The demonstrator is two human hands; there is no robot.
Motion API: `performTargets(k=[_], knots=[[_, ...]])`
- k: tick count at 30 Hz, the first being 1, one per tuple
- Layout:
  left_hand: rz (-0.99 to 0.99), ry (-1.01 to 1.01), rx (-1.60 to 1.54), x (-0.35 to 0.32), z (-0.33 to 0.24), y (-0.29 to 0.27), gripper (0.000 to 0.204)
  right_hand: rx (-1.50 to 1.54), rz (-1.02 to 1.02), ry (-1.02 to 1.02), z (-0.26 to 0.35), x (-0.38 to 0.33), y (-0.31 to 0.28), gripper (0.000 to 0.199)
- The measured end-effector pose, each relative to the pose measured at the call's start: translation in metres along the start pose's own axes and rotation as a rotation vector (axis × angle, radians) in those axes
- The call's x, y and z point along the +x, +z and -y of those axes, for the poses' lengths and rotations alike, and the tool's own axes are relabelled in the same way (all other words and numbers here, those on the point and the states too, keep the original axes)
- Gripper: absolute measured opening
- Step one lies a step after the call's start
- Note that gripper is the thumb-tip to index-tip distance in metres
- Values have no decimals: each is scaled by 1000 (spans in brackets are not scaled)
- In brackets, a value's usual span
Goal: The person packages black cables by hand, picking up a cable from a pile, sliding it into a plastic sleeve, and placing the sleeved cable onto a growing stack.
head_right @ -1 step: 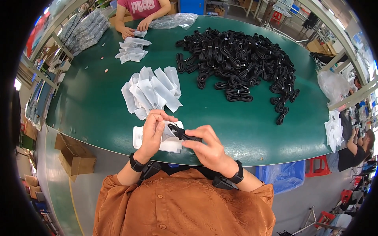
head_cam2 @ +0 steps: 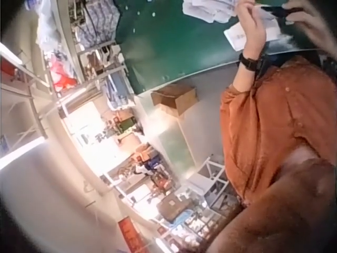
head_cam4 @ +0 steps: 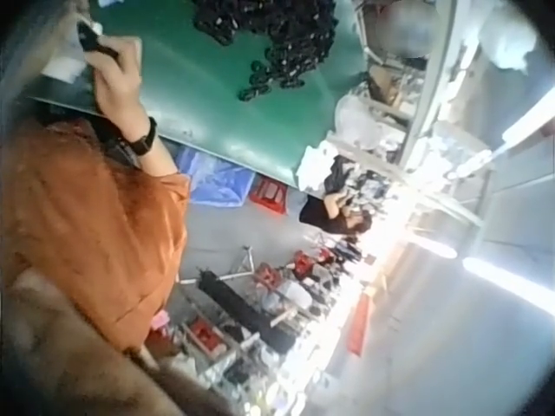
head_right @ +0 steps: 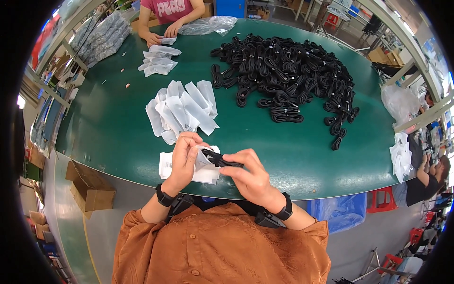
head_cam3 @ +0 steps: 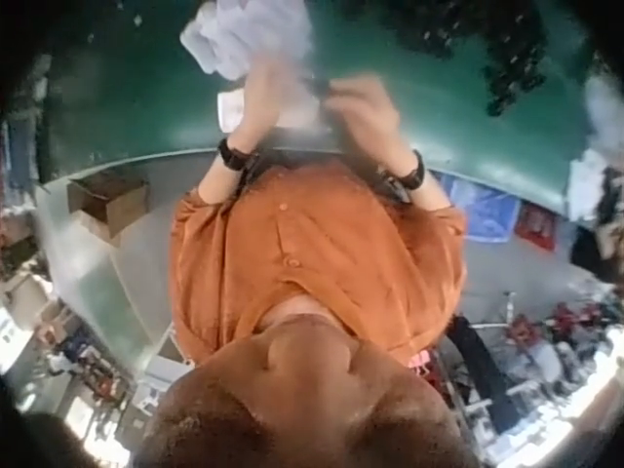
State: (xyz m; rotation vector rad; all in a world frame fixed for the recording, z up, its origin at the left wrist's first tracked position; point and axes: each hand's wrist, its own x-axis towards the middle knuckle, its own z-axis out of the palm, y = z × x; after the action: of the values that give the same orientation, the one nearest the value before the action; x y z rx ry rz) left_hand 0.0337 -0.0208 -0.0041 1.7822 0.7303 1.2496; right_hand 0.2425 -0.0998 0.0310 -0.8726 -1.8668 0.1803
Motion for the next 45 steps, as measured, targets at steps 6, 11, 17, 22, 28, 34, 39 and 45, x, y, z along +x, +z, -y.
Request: performTargets(k=[6,11,17,22,28,34,39,45], knots=[[105,136,424,0,-10,-11,9,10,-86,130,-2,2,-12,26],[203,142,498,-2,-12,-21,14,-153,-171,256,-9,5,-46,33],[289,244,513,-1,-3,-13,15,-495,110,378,-40,-15,-42,38],[275,240,538,-3,-4,-13,17,-716,309,352,-52,-56,-31,39],[245,152,477,-6,-1,-8,16,-388,210,505,-36,-55,-26,39],[240,137,463,-6,-2,-3,18,-225,246,389,-9,-37,-28,37],[275,169,447,-7,-5,4,18,-230,349,302,-7,-26,-24,36],[336,295,442,-6,-10,13,18,44,285,465,-23,-36,2,35]])
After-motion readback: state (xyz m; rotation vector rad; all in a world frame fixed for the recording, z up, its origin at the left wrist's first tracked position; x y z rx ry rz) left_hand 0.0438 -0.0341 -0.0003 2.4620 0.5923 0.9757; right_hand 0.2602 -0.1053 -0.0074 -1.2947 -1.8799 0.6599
